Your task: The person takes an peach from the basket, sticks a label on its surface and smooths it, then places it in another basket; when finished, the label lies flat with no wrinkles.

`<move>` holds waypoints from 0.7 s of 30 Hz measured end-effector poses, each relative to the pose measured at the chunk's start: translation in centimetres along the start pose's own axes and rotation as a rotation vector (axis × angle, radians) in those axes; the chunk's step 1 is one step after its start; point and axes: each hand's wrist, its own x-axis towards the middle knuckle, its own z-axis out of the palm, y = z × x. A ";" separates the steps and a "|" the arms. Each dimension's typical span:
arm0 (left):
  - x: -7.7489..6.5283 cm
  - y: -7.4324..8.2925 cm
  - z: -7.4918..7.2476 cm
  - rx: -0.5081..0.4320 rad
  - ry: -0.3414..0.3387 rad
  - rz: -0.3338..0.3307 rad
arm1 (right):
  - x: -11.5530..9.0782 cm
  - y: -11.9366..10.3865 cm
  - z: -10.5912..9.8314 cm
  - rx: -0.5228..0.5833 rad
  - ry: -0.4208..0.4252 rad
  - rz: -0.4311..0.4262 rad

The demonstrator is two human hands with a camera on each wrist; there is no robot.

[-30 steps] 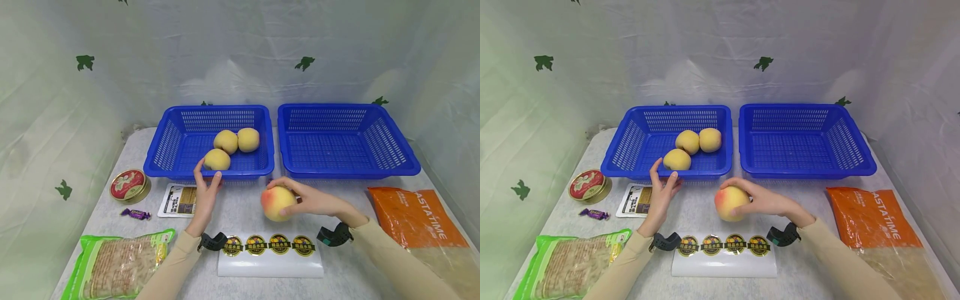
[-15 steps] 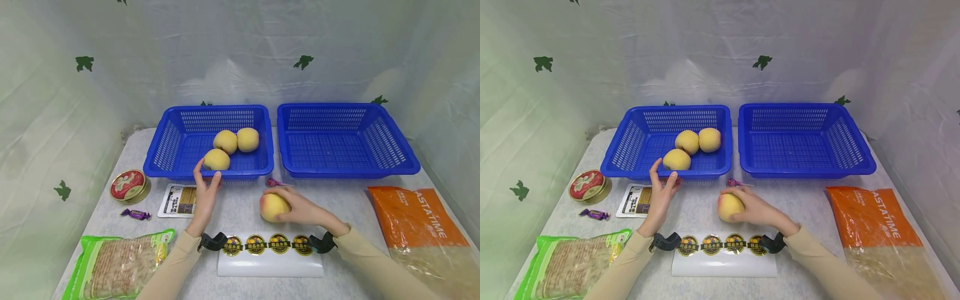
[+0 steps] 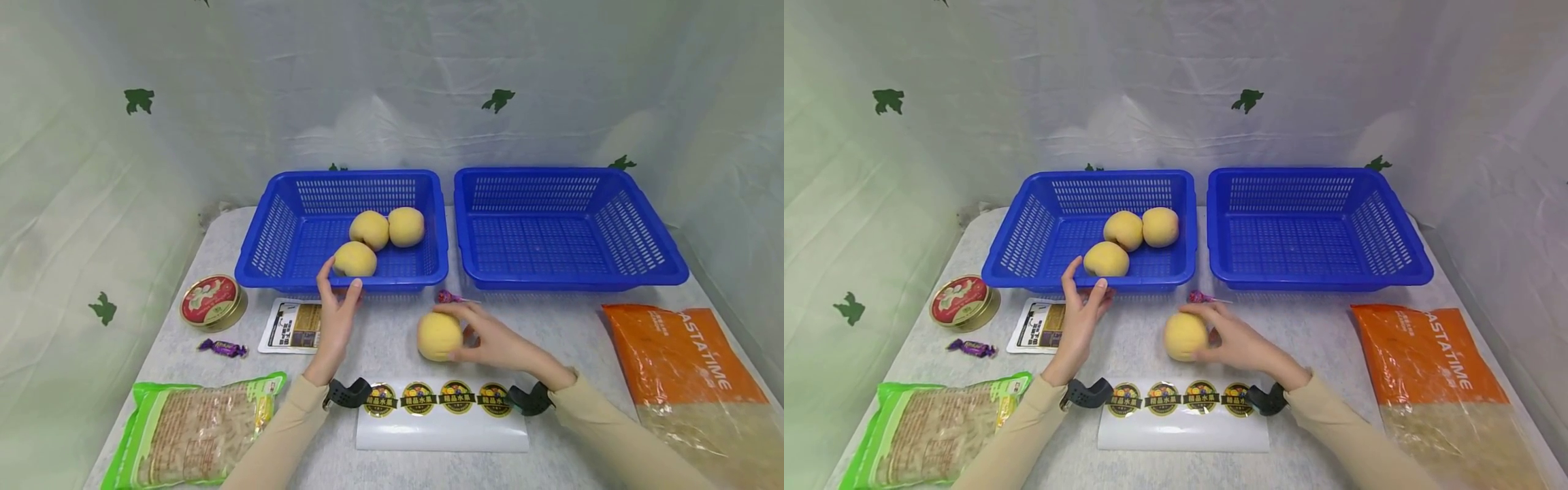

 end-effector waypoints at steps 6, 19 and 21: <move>0.4 -0.8 -0.4 -0.005 -0.023 -0.006 | -0.9 -0.3 -1.0 0.134 0.050 -0.036; -4.8 2.8 1.1 0.275 -0.279 0.190 | -4.8 1.0 -1.8 0.308 0.156 -0.005; -5.9 2.5 1.6 0.331 -0.335 0.323 | -5.5 1.4 -1.6 0.307 0.166 0.003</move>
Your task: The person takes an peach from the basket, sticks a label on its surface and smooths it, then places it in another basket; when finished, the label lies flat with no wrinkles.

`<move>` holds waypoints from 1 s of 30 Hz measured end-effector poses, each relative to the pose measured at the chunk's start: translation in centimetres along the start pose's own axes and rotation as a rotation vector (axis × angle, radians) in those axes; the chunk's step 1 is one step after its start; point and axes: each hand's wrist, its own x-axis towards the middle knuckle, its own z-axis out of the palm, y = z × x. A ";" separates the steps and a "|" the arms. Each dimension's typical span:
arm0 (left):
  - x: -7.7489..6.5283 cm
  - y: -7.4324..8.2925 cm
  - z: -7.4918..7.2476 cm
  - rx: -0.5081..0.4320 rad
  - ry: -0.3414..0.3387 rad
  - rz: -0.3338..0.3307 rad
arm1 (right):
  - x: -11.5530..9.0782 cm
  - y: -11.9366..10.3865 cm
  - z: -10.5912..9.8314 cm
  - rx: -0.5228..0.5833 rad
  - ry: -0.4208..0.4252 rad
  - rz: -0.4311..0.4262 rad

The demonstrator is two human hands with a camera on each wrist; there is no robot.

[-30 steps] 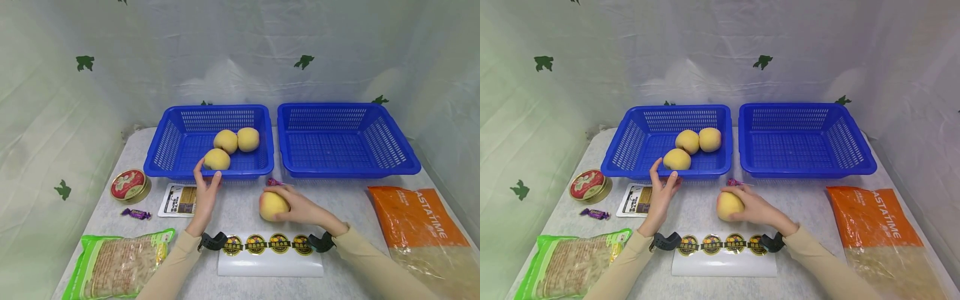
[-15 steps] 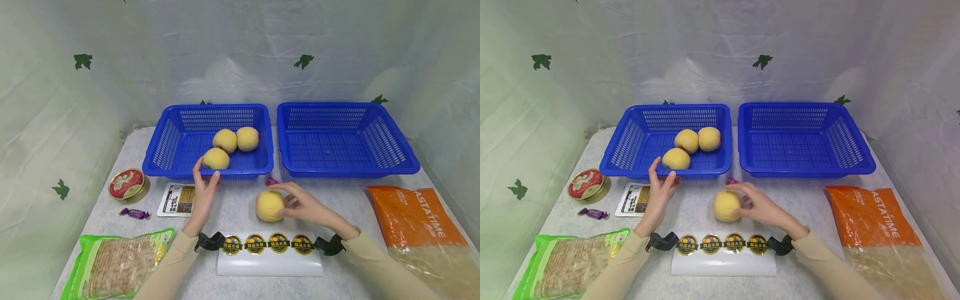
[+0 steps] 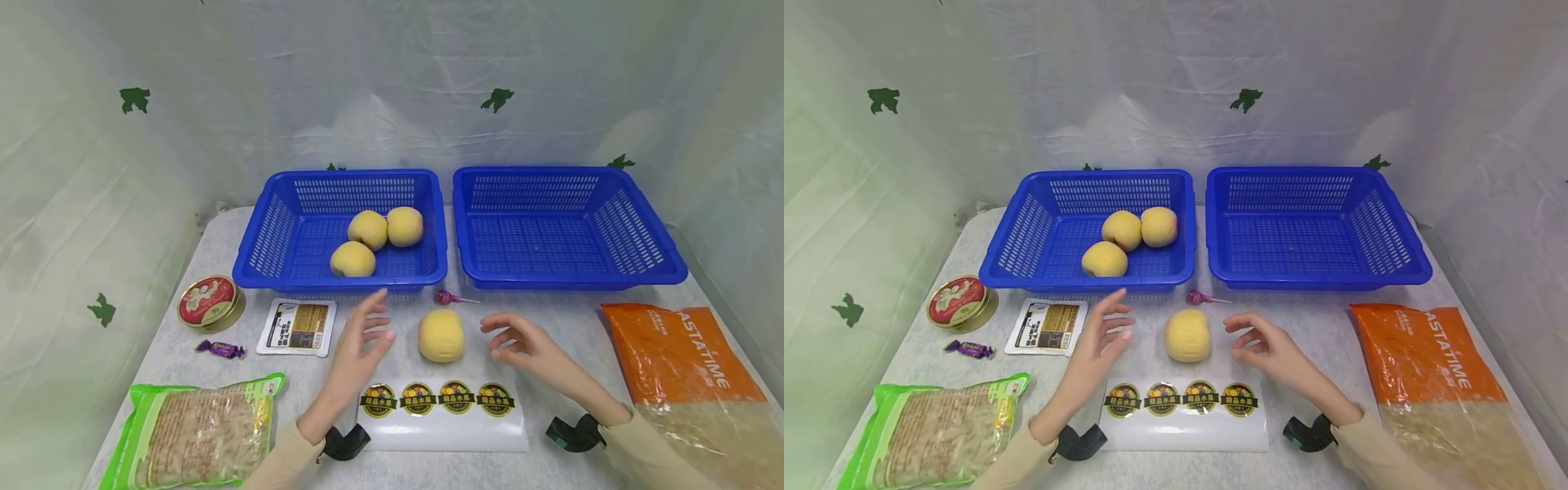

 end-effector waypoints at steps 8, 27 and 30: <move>-3.2 -1.3 3.8 0.283 -0.558 0.327 | -2.6 0.9 0.7 -0.167 -0.064 0.025; -4.4 -2.7 7.2 0.837 -0.769 0.461 | -3.6 1.3 3.2 -0.667 -0.091 -0.018; -4.3 -2.6 7.2 0.854 -0.781 0.460 | -3.6 1.2 3.4 -0.681 -0.105 -0.016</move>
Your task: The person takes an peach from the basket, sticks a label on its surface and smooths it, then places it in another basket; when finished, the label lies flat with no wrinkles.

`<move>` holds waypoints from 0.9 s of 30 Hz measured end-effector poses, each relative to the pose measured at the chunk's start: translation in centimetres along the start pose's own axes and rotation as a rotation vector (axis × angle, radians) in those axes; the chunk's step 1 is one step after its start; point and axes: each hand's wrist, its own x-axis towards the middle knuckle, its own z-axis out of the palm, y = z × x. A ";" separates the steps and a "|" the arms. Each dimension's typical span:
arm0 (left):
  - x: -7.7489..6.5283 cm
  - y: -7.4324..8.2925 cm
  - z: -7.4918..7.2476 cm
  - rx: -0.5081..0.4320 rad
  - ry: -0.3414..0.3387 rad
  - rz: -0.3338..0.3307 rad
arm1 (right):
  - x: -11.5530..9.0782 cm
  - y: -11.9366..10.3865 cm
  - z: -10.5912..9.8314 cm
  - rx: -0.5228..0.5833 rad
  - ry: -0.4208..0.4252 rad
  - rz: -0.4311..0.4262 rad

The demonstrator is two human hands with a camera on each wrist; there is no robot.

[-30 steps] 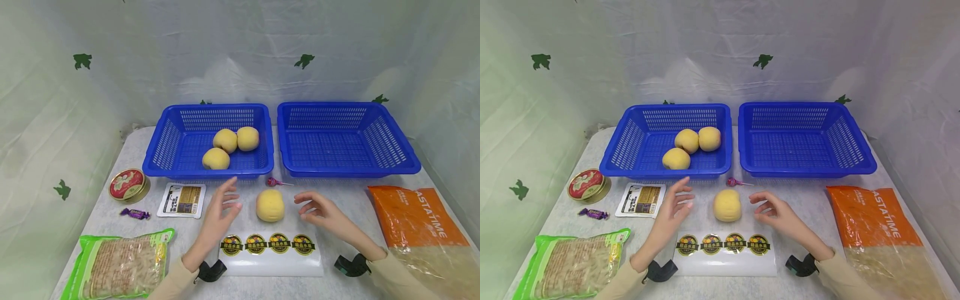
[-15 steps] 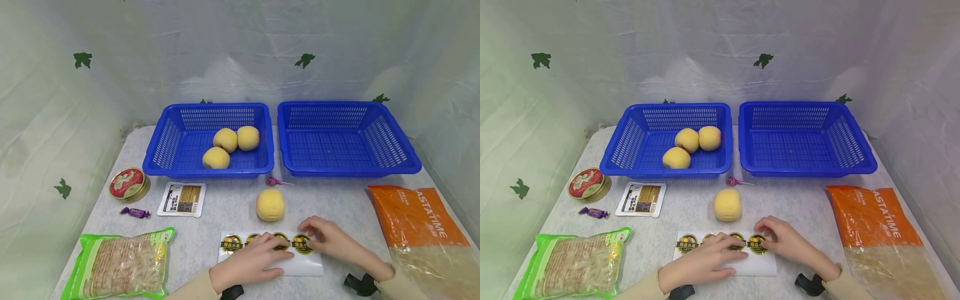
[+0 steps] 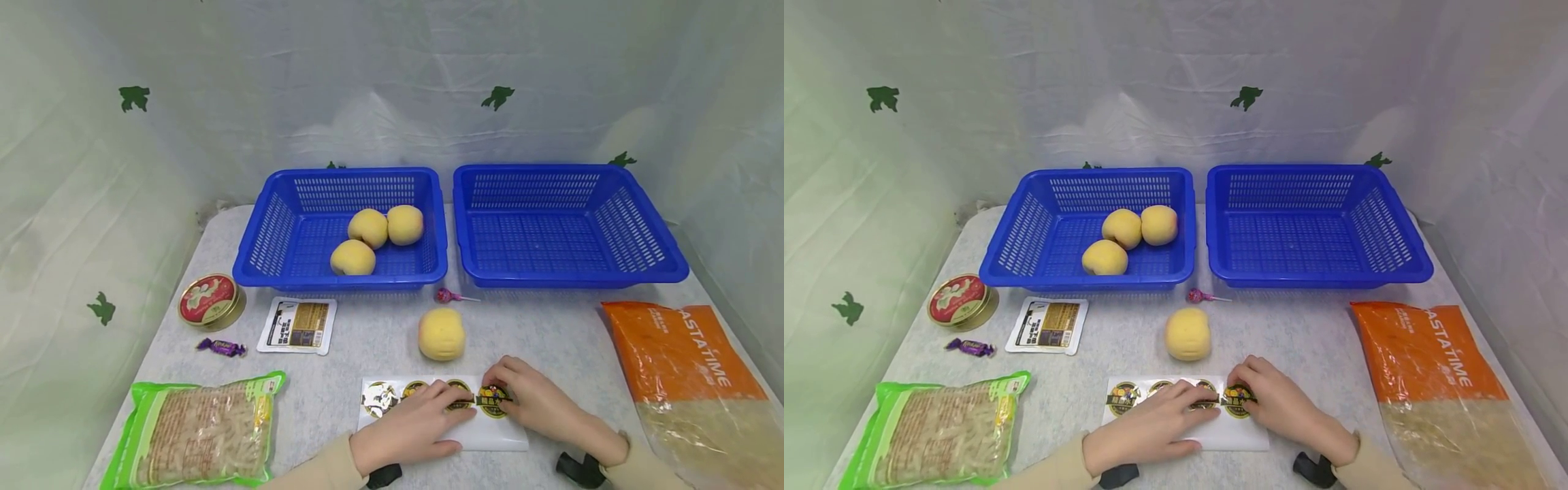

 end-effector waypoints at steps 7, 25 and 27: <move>0.2 -0.3 -0.3 0.010 -0.032 0.008 | 0.1 -0.2 0.3 -0.043 0.028 -0.010; 0.2 -0.2 -0.3 0.002 -0.016 -0.002 | 0.4 -0.1 0.4 0.027 0.001 -0.015; 0.2 -0.2 -0.2 0.002 -0.014 0.000 | 0.4 0.0 0.4 0.033 0.002 -0.042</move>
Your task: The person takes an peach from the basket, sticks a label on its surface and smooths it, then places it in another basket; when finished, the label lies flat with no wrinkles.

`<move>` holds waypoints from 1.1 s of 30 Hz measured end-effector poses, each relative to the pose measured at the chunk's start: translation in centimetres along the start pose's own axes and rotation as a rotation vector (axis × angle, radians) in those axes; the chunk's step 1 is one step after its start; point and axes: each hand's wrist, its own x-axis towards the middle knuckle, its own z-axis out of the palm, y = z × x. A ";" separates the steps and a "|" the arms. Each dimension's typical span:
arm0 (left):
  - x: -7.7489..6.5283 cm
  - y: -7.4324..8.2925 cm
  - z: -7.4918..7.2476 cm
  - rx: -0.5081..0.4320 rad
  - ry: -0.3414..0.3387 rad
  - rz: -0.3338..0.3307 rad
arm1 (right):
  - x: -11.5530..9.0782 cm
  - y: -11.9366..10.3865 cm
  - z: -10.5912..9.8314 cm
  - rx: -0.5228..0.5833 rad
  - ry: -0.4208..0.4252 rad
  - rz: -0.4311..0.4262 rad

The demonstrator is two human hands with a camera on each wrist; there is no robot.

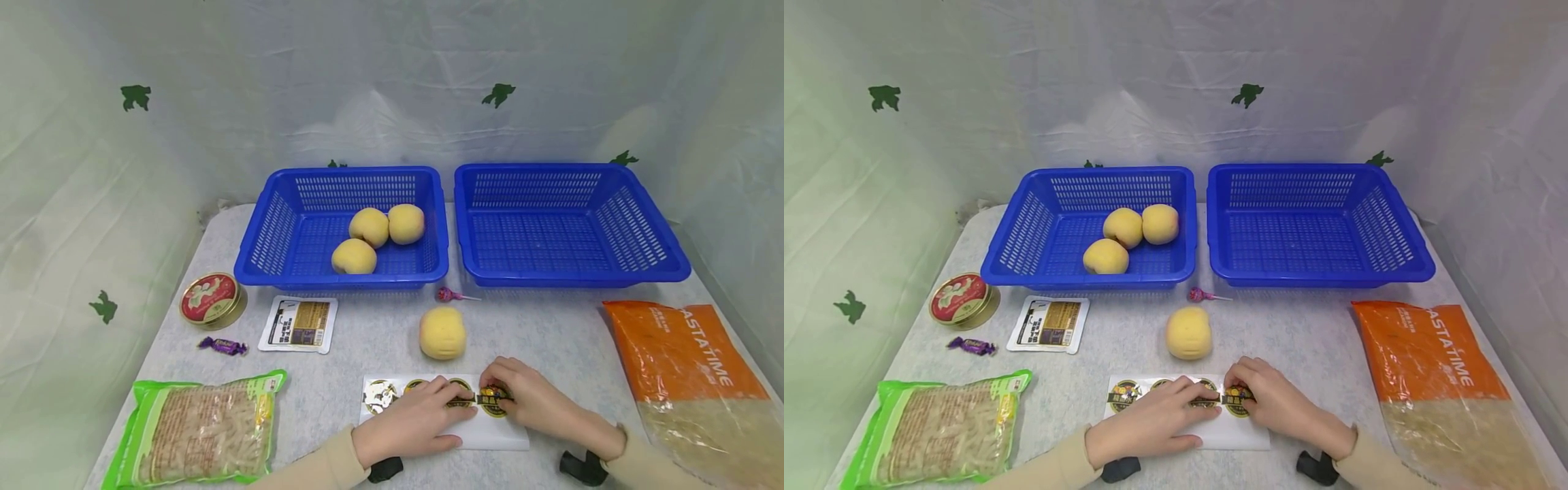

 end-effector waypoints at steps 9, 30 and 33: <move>0.0 0.0 0.0 -0.003 0.005 0.000 | 0.1 0.1 0.0 0.005 -0.003 -0.099; -0.2 -0.3 0.0 -0.023 -0.020 0.012 | 0.1 1.6 0.0 0.104 -0.042 -0.258; -0.2 -0.3 0.0 -0.026 -0.014 0.008 | 0.1 1.5 0.1 0.118 -0.079 -0.235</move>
